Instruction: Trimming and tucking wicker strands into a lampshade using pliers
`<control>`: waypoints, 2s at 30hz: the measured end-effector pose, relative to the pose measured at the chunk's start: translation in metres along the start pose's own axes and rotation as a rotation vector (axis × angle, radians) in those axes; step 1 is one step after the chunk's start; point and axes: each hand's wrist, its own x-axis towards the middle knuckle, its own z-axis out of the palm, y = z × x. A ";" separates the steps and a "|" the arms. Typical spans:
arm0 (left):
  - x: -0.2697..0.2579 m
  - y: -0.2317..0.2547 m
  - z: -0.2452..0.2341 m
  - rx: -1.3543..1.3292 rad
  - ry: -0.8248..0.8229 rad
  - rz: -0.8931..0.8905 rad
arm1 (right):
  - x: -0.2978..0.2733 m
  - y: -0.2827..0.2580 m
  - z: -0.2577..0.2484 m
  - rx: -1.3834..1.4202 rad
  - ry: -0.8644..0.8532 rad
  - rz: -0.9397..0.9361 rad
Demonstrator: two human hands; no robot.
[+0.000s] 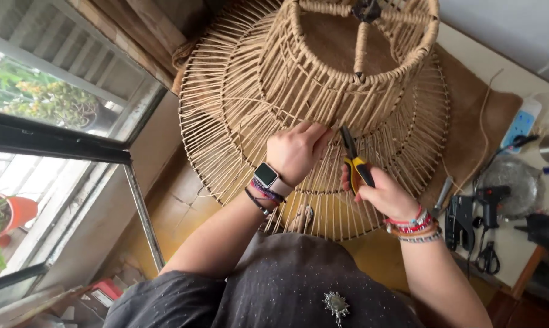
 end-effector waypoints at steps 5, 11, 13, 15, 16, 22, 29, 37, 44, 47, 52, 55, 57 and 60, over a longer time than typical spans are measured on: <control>0.007 -0.003 -0.001 0.008 0.028 0.069 | 0.034 0.076 -0.004 -0.437 0.152 -0.152; 0.005 0.002 -0.007 -0.156 0.140 0.051 | -0.025 0.169 -0.062 -0.891 0.552 -0.279; 0.008 0.028 -0.002 -0.234 0.060 0.078 | -0.042 0.124 -0.067 -0.857 0.433 -0.257; 0.005 0.047 0.008 -0.313 -0.022 0.089 | -0.045 0.108 -0.069 -0.827 0.298 -0.229; 0.004 0.053 0.015 -0.318 -0.008 -0.019 | -0.037 0.114 -0.070 -0.747 0.285 -0.158; -0.007 0.052 0.030 -0.116 0.133 -0.280 | -0.002 0.046 -0.070 -0.430 0.012 -0.056; 0.002 0.062 0.027 -0.023 0.175 -0.306 | 0.029 0.006 -0.079 -0.290 -0.283 -0.075; -0.001 0.073 0.037 -0.071 0.352 -0.255 | 0.033 0.119 -0.166 -0.886 0.136 -0.424; 0.013 0.087 0.066 -0.195 0.214 -0.305 | 0.019 0.097 -0.153 -0.725 0.069 -0.337; 0.013 0.088 0.049 -0.061 0.194 -0.413 | 0.051 0.098 -0.143 -0.486 -0.093 -0.381; 0.021 0.079 0.058 0.142 0.165 -0.308 | 0.046 0.035 -0.134 -0.266 -0.301 -0.167; 0.024 0.081 0.058 0.183 0.127 -0.282 | 0.046 0.025 -0.134 -0.322 -0.331 -0.145; 0.027 0.083 0.050 0.190 0.111 -0.278 | 0.055 0.033 -0.136 -0.402 -0.313 -0.168; 0.030 0.087 0.038 0.137 0.091 -0.247 | 0.066 0.056 -0.144 -0.681 -0.117 -0.188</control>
